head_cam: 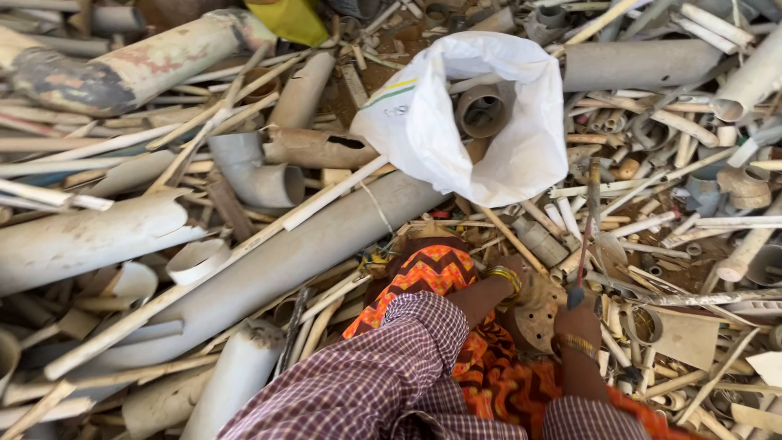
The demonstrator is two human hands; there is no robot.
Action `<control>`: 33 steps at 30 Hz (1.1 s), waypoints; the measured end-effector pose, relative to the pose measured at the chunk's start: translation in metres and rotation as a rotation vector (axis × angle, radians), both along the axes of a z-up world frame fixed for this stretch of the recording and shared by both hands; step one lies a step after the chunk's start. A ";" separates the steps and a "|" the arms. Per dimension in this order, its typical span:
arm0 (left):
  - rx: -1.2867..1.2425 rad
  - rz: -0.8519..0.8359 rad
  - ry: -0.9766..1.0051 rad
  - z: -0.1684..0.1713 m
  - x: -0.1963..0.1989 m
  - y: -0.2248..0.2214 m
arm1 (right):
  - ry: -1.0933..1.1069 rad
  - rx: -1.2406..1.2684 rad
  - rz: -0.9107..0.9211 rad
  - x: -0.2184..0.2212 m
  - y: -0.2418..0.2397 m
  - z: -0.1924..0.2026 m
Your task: The person uses a saw to scrape and clean the edges of discarded PVC pipe pieces while sitting in a large pile of plastic debris.
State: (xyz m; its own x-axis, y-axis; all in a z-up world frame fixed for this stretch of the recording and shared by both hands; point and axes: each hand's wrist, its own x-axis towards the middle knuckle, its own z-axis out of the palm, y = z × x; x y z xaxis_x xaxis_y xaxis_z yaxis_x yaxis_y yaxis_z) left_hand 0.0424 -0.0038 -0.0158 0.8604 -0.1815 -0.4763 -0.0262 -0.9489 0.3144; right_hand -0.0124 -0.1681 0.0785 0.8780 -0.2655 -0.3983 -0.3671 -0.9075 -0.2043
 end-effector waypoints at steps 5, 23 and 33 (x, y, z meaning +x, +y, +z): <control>-0.026 -0.010 -0.046 0.019 -0.016 0.035 | -0.032 -0.053 0.120 0.021 0.023 0.013; -0.402 0.113 0.416 -0.035 -0.038 0.050 | 0.283 0.127 0.151 -0.118 -0.129 -0.041; -0.660 0.668 0.311 -0.078 -0.019 -0.050 | -0.072 0.356 0.173 -0.154 -0.124 -0.020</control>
